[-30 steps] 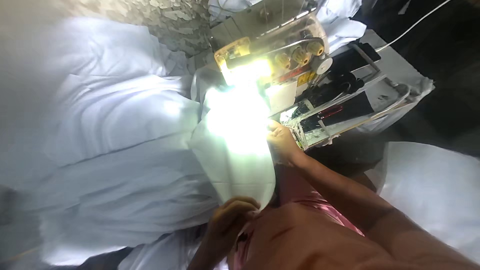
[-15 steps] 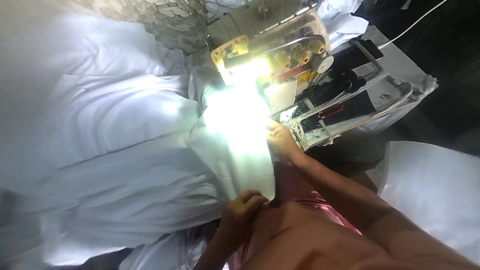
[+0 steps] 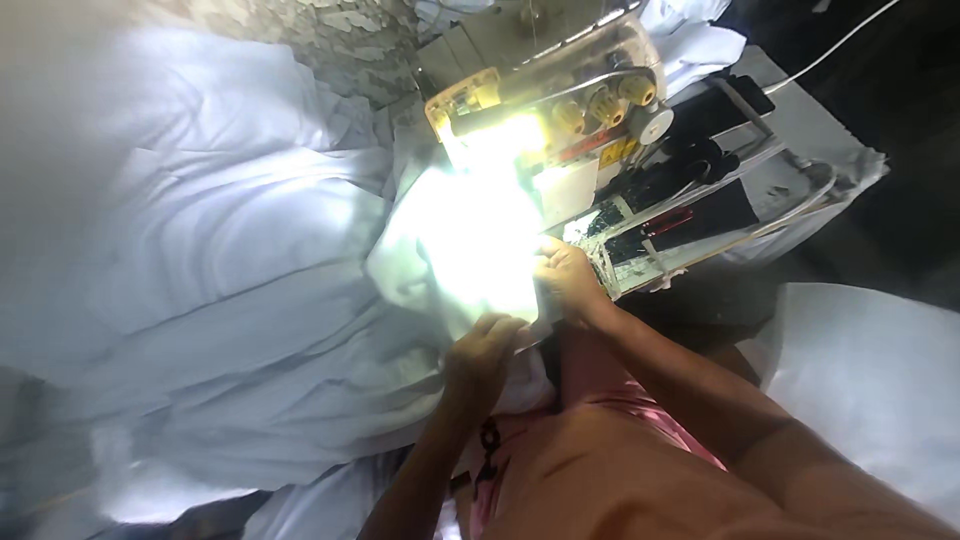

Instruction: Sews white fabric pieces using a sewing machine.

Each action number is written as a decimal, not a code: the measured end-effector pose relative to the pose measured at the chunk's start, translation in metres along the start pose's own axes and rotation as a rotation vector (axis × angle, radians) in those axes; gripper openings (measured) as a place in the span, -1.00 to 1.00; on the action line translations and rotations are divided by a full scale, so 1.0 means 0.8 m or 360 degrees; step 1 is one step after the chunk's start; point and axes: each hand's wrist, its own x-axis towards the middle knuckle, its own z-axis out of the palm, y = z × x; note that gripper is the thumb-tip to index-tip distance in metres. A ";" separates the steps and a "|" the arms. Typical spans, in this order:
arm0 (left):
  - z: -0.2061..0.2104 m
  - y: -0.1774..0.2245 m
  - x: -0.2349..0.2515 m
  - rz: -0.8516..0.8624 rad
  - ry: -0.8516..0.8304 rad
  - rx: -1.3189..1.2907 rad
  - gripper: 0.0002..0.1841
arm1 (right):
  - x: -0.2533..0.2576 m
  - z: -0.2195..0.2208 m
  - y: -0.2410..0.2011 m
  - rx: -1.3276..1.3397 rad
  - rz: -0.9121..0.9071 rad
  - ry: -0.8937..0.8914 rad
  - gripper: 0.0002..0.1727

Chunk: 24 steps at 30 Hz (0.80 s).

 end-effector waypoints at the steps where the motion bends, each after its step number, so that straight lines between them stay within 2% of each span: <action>1: 0.001 0.001 0.005 -0.0005 0.0023 0.0016 -0.77 | 0.000 -0.001 0.000 0.0013 0.0021 0.0003 -0.79; 5: 0.004 -0.003 0.017 0.0011 0.0124 0.0097 -0.76 | 0.000 -0.002 0.002 0.0061 0.0132 0.0016 -0.88; 15: 0.002 0.021 0.027 0.0025 0.0065 0.0281 -0.79 | -0.004 -0.001 -0.002 0.0173 0.0101 0.0017 -0.81; 24: 0.004 0.016 0.059 -0.0035 0.0147 0.0367 -0.78 | -0.010 -0.002 -0.002 0.0026 0.0102 0.0013 -0.81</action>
